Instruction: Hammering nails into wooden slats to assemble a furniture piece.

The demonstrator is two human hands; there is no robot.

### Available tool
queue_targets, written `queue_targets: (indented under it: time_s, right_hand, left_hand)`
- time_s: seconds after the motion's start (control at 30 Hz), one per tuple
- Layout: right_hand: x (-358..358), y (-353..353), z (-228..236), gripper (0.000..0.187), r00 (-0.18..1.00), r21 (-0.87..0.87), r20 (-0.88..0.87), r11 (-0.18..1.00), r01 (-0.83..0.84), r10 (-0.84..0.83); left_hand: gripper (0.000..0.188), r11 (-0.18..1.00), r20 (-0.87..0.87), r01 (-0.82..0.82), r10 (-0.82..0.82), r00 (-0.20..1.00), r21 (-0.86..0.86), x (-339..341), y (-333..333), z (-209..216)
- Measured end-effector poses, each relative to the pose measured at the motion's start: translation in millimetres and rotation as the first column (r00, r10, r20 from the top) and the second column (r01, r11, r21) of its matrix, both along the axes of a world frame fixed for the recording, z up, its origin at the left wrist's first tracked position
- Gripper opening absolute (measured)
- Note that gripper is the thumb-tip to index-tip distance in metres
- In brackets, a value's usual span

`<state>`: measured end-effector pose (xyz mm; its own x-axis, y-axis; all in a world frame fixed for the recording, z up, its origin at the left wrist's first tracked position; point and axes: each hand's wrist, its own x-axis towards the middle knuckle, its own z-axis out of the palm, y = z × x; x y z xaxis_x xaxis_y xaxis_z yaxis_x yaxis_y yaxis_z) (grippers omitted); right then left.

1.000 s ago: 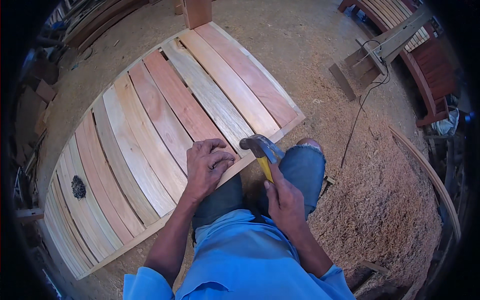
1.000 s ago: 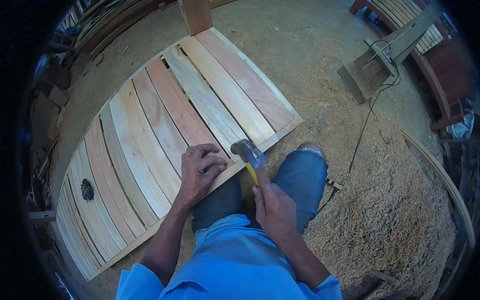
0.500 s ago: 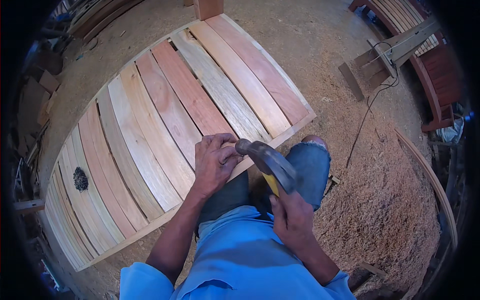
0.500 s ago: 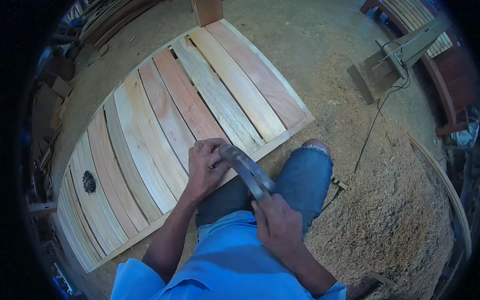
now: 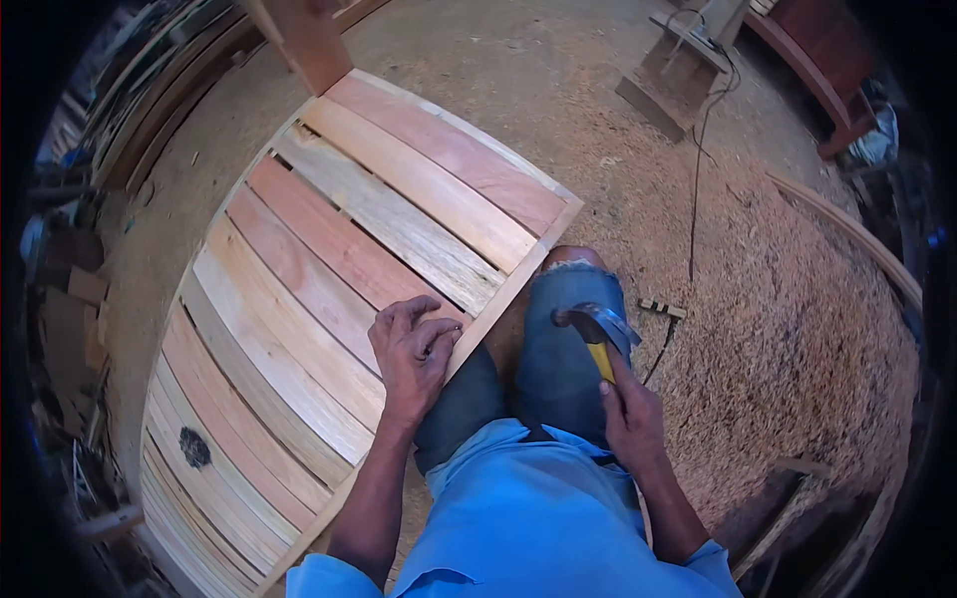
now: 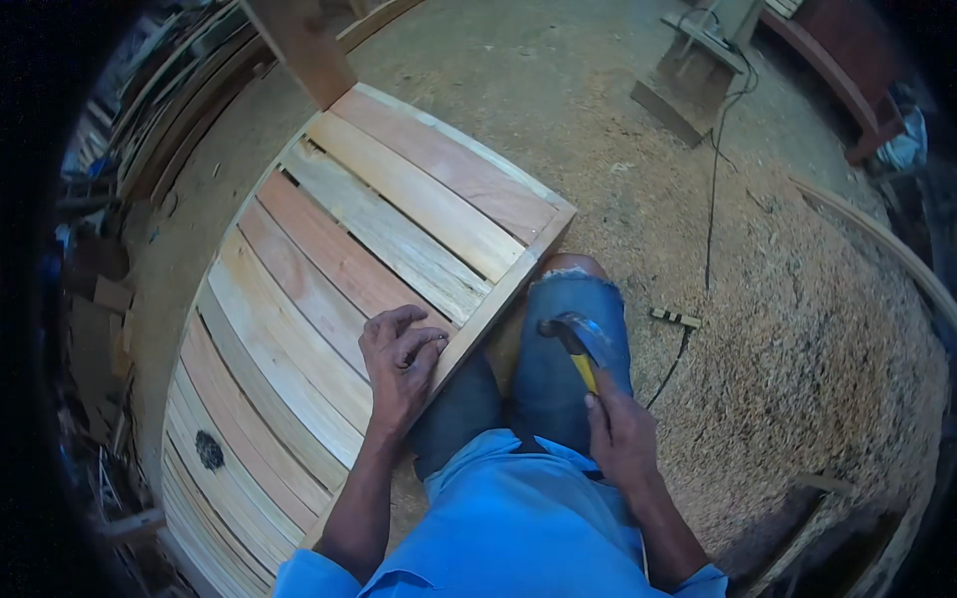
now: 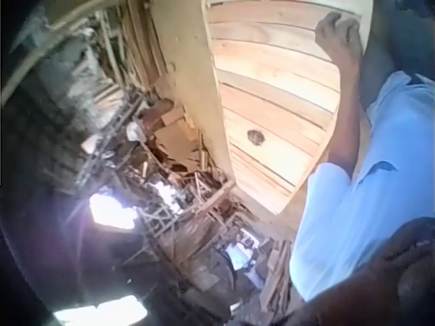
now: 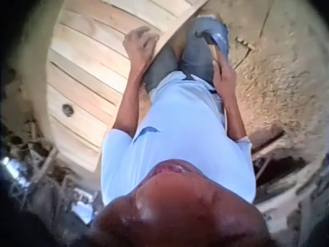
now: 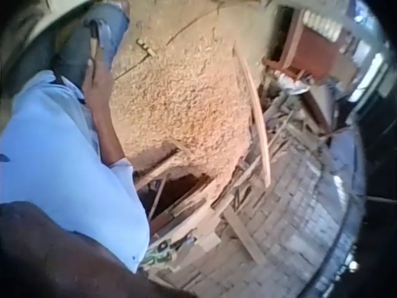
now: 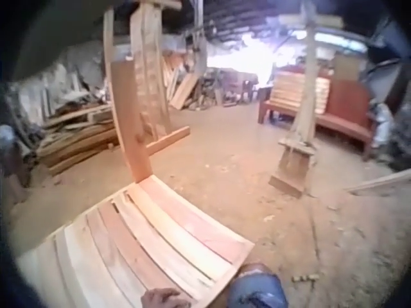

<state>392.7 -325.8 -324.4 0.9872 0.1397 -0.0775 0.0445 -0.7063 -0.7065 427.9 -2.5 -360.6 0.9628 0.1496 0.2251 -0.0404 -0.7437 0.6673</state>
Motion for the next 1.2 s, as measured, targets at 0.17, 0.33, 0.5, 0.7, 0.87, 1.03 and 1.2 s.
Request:
queue_targets:
  time_s: [0.17, 0.33, 0.5, 0.7, 0.87, 1.03, 1.2]
  right_hand:
    - [-27, -10, -35, 0.05, 0.991, -0.017, -0.099, 0.996, 0.093, -0.094]
    - [-42, -12, -54, 0.05, 1.0, 0.019, 0.029, 1.0, 0.002, -0.003]
    - [-49, -18, -41, 0.052, 0.982, -0.133, 0.075, 0.978, -0.159, 0.17]
    - [-24, 35, -16, 0.044, 0.891, -0.1, -0.111, 0.887, -0.451, 0.441]
    - [-6, 75, -49, 0.036, 0.696, 0.025, -0.242, 0.721, -0.692, 0.676]
    - [-5, 83, -69, 0.037, 0.69, 0.055, -0.225, 0.716, -0.696, 0.688]
    - [-8, 94, -76, 0.04, 0.785, 0.069, -0.253, 0.82, -0.568, 0.565]
  left_hand:
    - [0.014, 1.0, -0.012, 0.023, -0.023, 1.0, 0.013, 5, 6, 4]
    - [0.044, 0.988, 0.035, 0.083, -0.089, 0.995, 0.133, 26, 74, -4]
    - [0.074, 0.879, -0.1, -0.164, 0.232, 0.968, 0.448, 47, 197, -14]
    - [0.091, 0.829, -0.192, -0.2, 0.343, 0.92, 0.523, 44, 179, -21]
    - [0.087, 0.831, -0.172, -0.286, 0.408, 0.897, 0.478, 53, 182, -24]
    - [0.086, 0.802, -0.165, -0.318, 0.452, 0.877, 0.505, 49, 163, -28]
    - [0.082, 0.834, -0.29, 0.383, -0.282, 0.915, 0.397, 44, 139, 19]
